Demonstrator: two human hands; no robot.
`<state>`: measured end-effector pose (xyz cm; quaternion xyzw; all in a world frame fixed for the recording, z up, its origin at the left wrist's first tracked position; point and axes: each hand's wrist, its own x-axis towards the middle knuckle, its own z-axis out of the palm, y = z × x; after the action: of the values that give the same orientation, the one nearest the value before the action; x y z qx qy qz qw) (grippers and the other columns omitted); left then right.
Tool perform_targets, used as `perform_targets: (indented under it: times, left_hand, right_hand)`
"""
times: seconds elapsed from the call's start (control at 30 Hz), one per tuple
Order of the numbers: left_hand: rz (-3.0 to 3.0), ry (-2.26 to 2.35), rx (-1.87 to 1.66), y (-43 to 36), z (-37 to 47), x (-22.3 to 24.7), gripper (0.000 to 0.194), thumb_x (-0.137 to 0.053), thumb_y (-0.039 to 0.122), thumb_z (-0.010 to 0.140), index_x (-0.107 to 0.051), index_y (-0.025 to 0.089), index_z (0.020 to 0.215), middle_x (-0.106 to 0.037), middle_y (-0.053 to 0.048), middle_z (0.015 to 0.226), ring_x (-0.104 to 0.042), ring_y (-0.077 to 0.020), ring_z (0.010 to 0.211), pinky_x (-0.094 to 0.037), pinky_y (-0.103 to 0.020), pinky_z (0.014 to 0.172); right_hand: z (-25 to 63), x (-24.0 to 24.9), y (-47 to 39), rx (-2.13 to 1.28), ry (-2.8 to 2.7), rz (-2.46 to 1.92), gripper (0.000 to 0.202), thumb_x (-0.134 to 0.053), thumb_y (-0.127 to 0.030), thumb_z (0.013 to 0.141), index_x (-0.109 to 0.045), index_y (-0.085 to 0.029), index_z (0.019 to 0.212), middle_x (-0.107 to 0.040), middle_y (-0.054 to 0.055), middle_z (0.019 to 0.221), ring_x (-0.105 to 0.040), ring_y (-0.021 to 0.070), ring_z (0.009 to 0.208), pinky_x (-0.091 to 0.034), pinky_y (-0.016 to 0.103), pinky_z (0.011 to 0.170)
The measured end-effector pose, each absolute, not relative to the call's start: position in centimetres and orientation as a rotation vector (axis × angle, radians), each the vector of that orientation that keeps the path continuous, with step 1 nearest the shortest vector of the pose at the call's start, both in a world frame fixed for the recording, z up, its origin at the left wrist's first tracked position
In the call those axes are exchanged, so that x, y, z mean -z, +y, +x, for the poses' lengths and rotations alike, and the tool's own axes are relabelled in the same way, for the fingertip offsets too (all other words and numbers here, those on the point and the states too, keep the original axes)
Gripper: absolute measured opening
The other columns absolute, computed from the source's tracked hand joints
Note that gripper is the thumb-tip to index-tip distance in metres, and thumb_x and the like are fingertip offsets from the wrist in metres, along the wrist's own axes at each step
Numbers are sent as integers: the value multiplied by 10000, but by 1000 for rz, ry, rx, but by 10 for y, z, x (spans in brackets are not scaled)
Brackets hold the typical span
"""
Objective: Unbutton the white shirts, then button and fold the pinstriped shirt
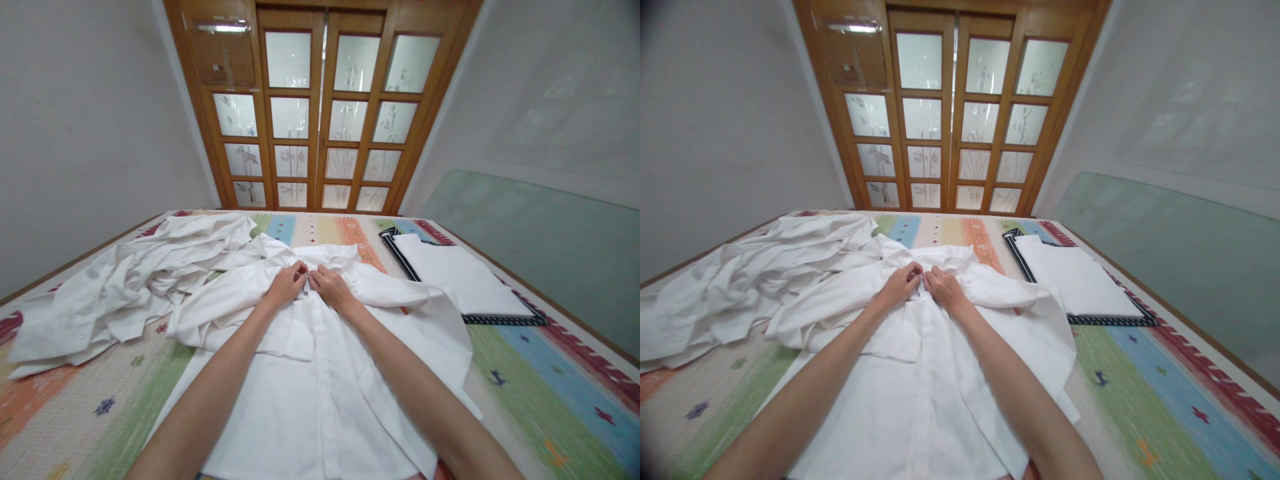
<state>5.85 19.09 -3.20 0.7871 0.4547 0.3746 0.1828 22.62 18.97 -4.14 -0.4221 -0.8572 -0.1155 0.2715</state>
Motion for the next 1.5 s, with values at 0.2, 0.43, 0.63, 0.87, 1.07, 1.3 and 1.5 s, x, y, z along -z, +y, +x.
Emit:
perform_targets:
  times: [0.2, 0.43, 0.63, 0.87, 1.07, 1.3, 1.5]
  left_hand:
    - [2198, 1284, -1055, 189, 60, 30, 100, -480, 167, 788, -558, 195, 844, -580, 27, 666, -540, -121, 593, -401, -226, 598]
    - [2056, 1275, -1234, 190, 56, 27, 145, -478, 184, 807, -554, 169, 929, -566, 21, 717, -476, -93, 548, -382, -202, 552]
    - [1934, 1383, -1505, 193, 48, 13, 162, -469, 202, 831, -576, 170, 950, -561, 22, 726, -470, -85, 547, -381, -193, 561]
    - [2128, 1442, -1350, 178, 28, 8, 272, -423, 142, 834, -572, 150, 1062, -607, -42, 894, -551, -127, 661, -461, -252, 676]
    - [2533, 1156, -893, 153, 39, -7, 416, -452, 97, 797, -551, 200, 1188, -526, -77, 1313, -601, -183, 973, -483, -322, 873]
    - [2350, 1272, -812, 141, 54, 12, 320, -512, 133, 767, -578, 130, 1080, -641, -107, 1051, -606, -235, 981, -479, -378, 906]
    - [2300, 1247, -856, 127, 50, 26, 315, -537, 151, 778, -593, 142, 1089, -652, -88, 1042, -615, -198, 869, -487, -346, 856]
  right_hand:
    - [225, 48, 192, 309, -2255, -1183, 243, -461, -225, 942, -616, -149, 770, -590, 71, 765, -525, 136, 600, -301, 256, 530]
    - [237, 31, 194, 332, -1843, -1137, 264, -416, -262, 963, -560, -175, 759, -575, 47, 731, -531, 151, 667, -368, 249, 609]
    - [266, 10, 192, 352, -1691, -1154, 211, -437, -213, 926, -574, -193, 768, -569, 39, 747, -529, 165, 699, -393, 257, 626]
    - [297, 13, 173, 319, -2004, -1494, 161, -491, -123, 823, -642, -173, 794, -609, 78, 870, -554, 181, 720, -396, 268, 608]
    - [282, -4, 146, 125, -2264, -1161, 411, -524, -104, 736, -604, -193, 1129, -574, 93, 1176, -607, 191, 833, -466, 292, 698]
    - [239, 17, 147, -322, -2354, -864, 542, -502, -121, 763, -451, -166, 1301, -576, 129, 1249, -544, 238, 1140, -429, 410, 971]
    - [246, 28, 160, -432, -2428, -922, 516, -488, -117, 773, -493, -171, 1286, -617, 110, 1167, -569, 226, 1082, -421, 408, 966]
